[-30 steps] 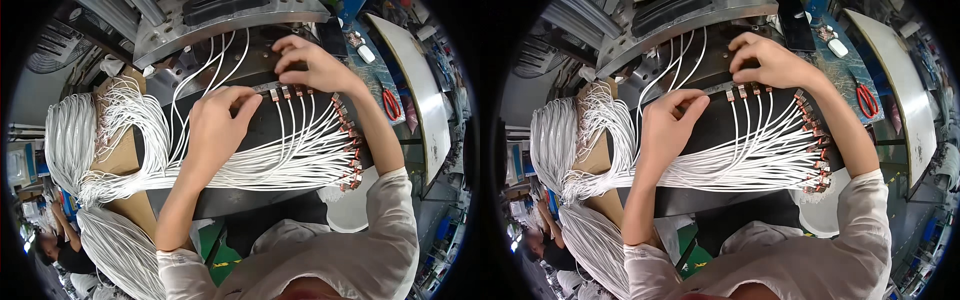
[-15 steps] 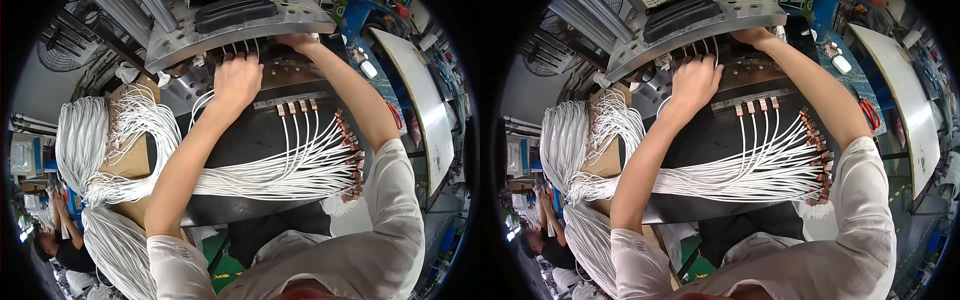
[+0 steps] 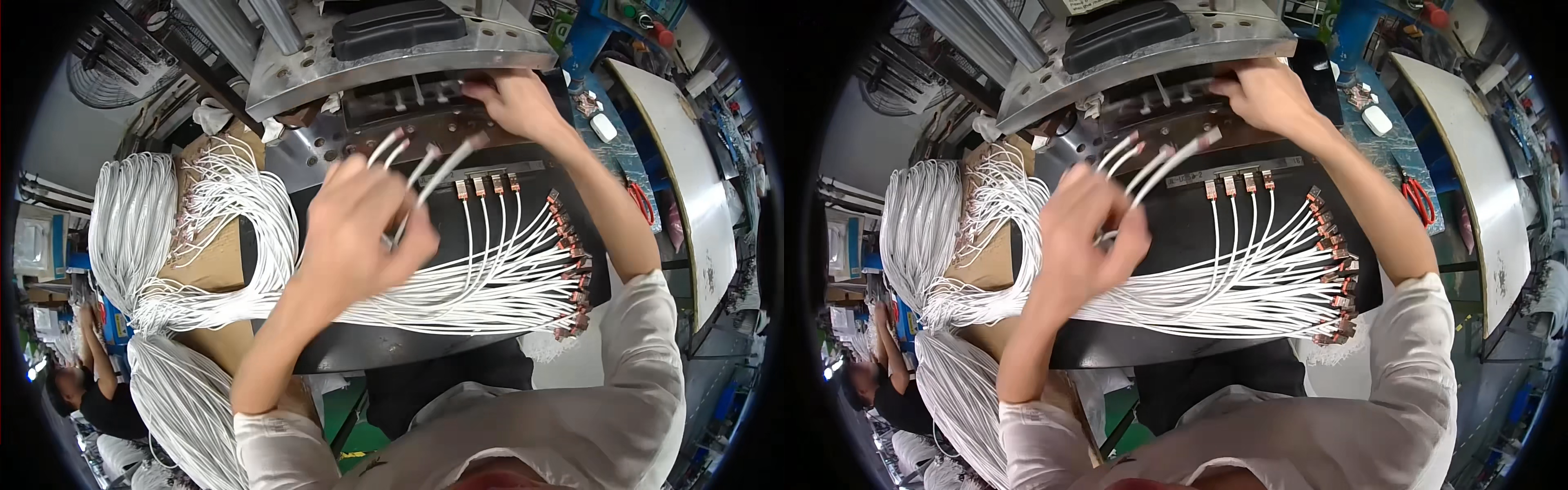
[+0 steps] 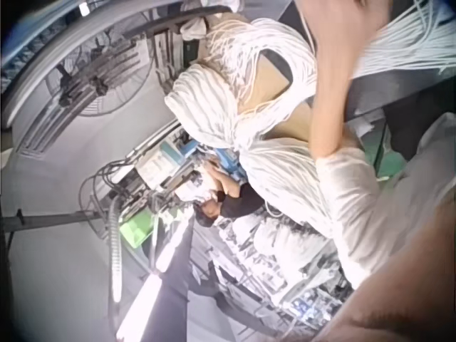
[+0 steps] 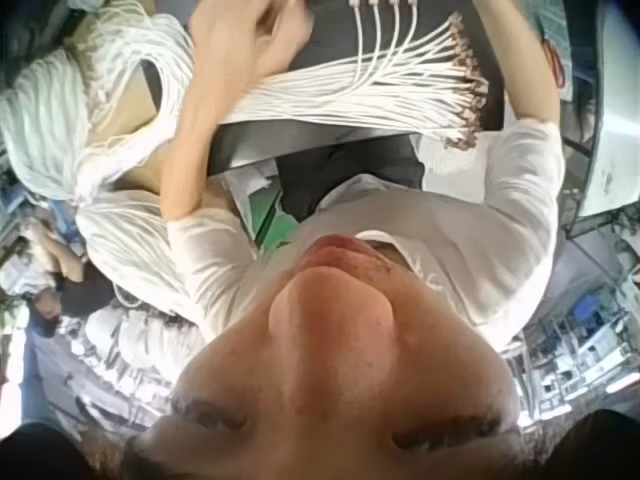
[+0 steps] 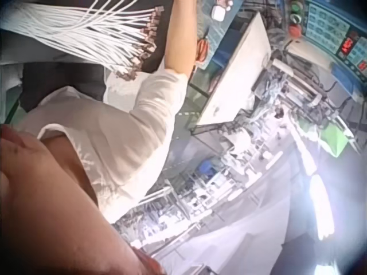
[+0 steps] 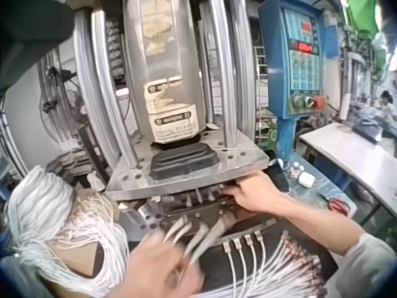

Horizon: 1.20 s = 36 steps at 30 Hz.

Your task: The person repeatedly places USB cable connectors into a metal fixture bar and inserts the loaded fixture into a press machine by hand.

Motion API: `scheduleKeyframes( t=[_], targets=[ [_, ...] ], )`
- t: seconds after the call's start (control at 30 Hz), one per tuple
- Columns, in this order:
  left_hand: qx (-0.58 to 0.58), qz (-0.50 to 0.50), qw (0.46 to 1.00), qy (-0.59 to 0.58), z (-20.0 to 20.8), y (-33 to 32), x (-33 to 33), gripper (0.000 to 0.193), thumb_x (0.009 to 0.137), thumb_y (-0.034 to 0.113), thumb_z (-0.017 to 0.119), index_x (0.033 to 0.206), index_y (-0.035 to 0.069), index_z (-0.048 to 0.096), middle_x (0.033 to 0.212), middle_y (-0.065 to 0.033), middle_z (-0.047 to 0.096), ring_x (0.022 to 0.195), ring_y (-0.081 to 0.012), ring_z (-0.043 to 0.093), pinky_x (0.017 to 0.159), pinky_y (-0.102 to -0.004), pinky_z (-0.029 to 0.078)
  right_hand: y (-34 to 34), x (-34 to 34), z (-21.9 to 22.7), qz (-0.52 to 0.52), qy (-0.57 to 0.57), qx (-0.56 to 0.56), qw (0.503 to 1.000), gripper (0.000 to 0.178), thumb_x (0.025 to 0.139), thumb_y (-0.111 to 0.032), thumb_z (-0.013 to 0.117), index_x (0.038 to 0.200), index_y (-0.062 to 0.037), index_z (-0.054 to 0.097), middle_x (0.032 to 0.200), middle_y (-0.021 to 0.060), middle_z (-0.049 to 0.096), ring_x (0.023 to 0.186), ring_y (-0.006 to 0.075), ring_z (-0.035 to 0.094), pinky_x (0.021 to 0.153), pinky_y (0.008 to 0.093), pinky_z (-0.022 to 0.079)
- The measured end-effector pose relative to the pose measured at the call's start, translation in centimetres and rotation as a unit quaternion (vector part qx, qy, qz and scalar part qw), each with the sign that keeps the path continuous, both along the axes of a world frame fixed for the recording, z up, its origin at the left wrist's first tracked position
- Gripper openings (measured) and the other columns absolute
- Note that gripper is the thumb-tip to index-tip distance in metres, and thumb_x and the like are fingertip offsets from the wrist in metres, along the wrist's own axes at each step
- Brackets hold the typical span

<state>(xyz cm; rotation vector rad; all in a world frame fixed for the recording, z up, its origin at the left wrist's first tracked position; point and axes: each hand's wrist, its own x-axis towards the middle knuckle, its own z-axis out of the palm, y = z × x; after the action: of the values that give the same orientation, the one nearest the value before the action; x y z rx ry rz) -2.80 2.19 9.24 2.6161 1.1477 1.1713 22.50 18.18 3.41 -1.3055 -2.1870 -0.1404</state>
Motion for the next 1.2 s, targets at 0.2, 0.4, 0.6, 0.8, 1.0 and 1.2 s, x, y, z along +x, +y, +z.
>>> scheduleKeyframes(
  t=[0.2, 0.4, 0.6, 0.8, 1.0, 1.2],
  targets=[
    [-0.145, 0.255, 0.895, -0.336, -1.5, -1.8, -15.3, 0.024, 0.1, 0.017, 0.055, 0.101, -0.006, 0.063, 0.108, -0.0186, 0.066, 0.101, -0.0293, 0.062, 0.087, -0.0379, 0.049, -4.8, 3.2, 0.6, 0.017, -0.061, -0.089, 0.994, 0.021, 0.092, -0.019, 0.067, 0.106, -0.0024, 0.068, 0.097, 0.0144, 0.068, 0.09, 0.0314, 0.066, 0.079, 0.0387, 0.052],
    [-0.026, 0.217, 0.975, 0.034, -0.1, -3.9, -1.8, 0.032, 0.089, 0.019, 0.071, 0.115, 0.0, 0.065, 0.126, -0.0155, 0.062, 0.112, -0.0335, 0.058, 0.1, -0.0428, 0.042, -6.3, 2.4, 5.0, 0.197, 0.081, -0.22, 0.952, 0.014, 0.091, -0.012, 0.067, 0.099, -0.0003, 0.066, 0.078, 0.0135, 0.065, 0.071, 0.0261, 0.063, 0.069, 0.0353, 0.051],
    [-0.068, 0.02, 0.995, 0.076, -2.5, -6.1, 4.7, 0.036, 0.085, 0.023, 0.074, 0.114, 0.002, 0.067, 0.12, -0.0131, 0.063, 0.113, -0.0325, 0.058, 0.093, -0.0429, 0.045, -8.2, 8.6, 4.1, 0.193, -0.004, -0.333, 0.923, 0.016, 0.09, -0.008, 0.067, 0.1, 0.0026, 0.062, 0.087, 0.0128, 0.065, 0.08, 0.0202, 0.063, 0.073, 0.0356, 0.049],
    [-0.147, 0.024, 0.979, 0.138, -4.8, -3.1, 9.5, 0.04, 0.089, 0.036, 0.07, 0.105, 0.0, 0.068, 0.108, -0.016, 0.062, 0.1, -0.033, 0.058, 0.082, -0.0468, 0.048, -9.4, 5.4, 3.6, 0.081, -0.093, -0.334, 0.934, 0.025, 0.095, -0.009, 0.062, 0.117, 0.0027, 0.062, 0.105, 0.0085, 0.066, 0.1, 0.0138, 0.061, 0.088, 0.0336, 0.048],
    [-0.058, 0.058, 0.99, 0.117, -4.5, -1.0, 9.7, 0.031, 0.09, 0.03, 0.069, 0.085, 0.0, 0.066, 0.085, -0.0139, 0.062, 0.081, -0.0302, 0.059, 0.072, -0.0428, 0.049, -3.9, 3.5, 2.9, 0.155, 0.138, -0.454, 0.866, 0.03, 0.1, -0.013, 0.057, 0.126, 0.0017, 0.06, 0.107, 0.0081, 0.067, 0.101, 0.016, 0.062, 0.092, 0.0319, 0.048],
    [0.143, 0.093, 0.984, 0.045, -5.9, 8.5, 8.2, 0.024, 0.089, 0.016, 0.066, 0.07, 0.002, 0.064, 0.064, -0.0117, 0.062, 0.064, -0.0286, 0.064, 0.065, -0.0374, 0.052, 9.4, 1.5, -1.1, 0.084, 0.038, -0.12, 0.988, 0.034, 0.097, -0.018, 0.06, 0.128, -0.0041, 0.059, 0.115, 0.0109, 0.064, 0.101, 0.02, 0.06, 0.089, 0.035, 0.05]
  ],
)
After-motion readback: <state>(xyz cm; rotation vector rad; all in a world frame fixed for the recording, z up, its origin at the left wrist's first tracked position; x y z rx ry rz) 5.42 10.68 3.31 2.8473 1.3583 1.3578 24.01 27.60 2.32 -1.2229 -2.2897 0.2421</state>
